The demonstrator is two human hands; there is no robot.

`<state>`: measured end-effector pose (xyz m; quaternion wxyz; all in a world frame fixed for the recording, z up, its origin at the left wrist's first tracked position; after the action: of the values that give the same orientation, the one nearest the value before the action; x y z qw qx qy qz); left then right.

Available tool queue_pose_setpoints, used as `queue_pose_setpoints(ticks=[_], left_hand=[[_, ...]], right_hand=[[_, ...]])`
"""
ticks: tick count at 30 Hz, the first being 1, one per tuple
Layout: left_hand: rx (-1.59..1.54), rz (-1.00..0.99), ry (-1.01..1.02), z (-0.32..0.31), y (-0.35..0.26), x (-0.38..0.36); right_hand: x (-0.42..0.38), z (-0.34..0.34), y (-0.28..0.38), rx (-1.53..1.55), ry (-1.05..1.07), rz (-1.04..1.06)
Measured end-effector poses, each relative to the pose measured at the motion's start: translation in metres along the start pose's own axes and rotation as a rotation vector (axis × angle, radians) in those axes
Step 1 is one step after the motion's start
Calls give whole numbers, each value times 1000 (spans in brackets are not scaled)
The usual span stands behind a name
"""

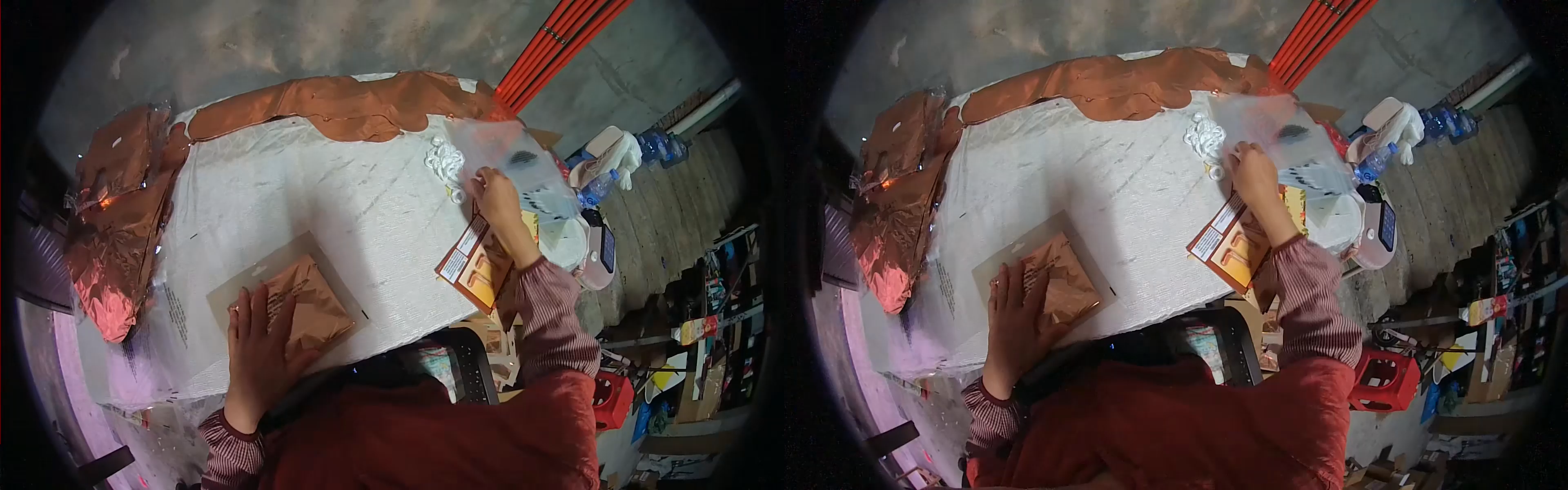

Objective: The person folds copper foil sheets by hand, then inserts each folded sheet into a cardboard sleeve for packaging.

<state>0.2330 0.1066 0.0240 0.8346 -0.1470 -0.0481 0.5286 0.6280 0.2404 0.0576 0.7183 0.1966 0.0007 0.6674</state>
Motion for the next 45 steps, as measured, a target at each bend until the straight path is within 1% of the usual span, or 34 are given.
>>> queue_pose_setpoints(ticks=[2,6,8,9,11,12,14,15,17,18,20,21,23,24,26,27,29,31,33,36,38,40,41,42,44,45], left_hand=[[1,9,-5,0,1,1],[-38,8,-20,0,3,0],[-35,5,-29,0,4,0],[-27,-1,-38,-1,4,0],[-18,-12,-47,0,2,0],[-14,-3,-37,0,2,0],[-11,4,-32,-1,4,1],[-16,0,-40,-2,4,1],[-21,-4,-48,-2,5,0],[-22,5,-40,-1,5,0],[-27,12,-33,-3,7,1],[-17,5,-40,-4,7,0],[-9,-5,-44,-4,6,1],[-8,-2,-37,-3,6,1],[-5,2,-27,-3,6,1],[-12,0,-30,-3,6,1],[-18,3,-37,-2,6,1],[-30,11,-38,-2,7,1],[-23,2,-58,0,6,1],[-21,-11,-68,4,4,2],[-29,22,-51,3,5,1],[-46,-1,-81,6,5,1],[-42,18,-66,5,7,0],[-70,5,-60,5,7,-1],[-123,-14,-41,5,7,0],[-122,-4,-32,7,8,-2]], right_hand=[[15,-20,-20,-237,141,-73],[27,-30,-12,-264,138,-25],[39,-31,-16,-200,275,-151],[47,-32,-16,-199,271,-150],[61,-30,-19,-152,159,-147],[65,-39,-21,-152,156,-152],[72,-51,7,14,-39,185],[73,-66,8,12,-40,187],[59,-81,27,-164,-173,245],[55,-87,32,-165,-174,245],[46,-82,46,40,-183,281],[43,-75,51,36,-180,279],[45,-64,42,285,-74,71],[50,-61,38,284,-72,68],[70,-55,-1,363,-81,-126],[77,-53,-9,364,-79,-125],[88,-67,-17,38,99,-164],[94,-78,-22,36,114,-190],[99,-85,-26,-124,99,-216],[95,-75,-20,-155,139,-218],[93,-73,-17,-231,203,-121],[98,-66,-38,-244,151,-68],[93,-52,-38,-273,60,-50],[87,-31,-28,-303,-35,-34],[53,13,13,-75,-207,46],[36,24,32,-68,-196,47]])
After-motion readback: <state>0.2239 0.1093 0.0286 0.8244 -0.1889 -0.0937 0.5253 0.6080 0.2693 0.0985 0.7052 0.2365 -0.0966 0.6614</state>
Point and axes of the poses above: each hand's wrist, its own x-axis towards the middle knuckle, its own z-axis out of the back of the hand, y = z × x, the point moved 10 cm from there along x, towards the middle knuckle, and after that the axes turned 7 degrees about y, right-handed, at the moved point
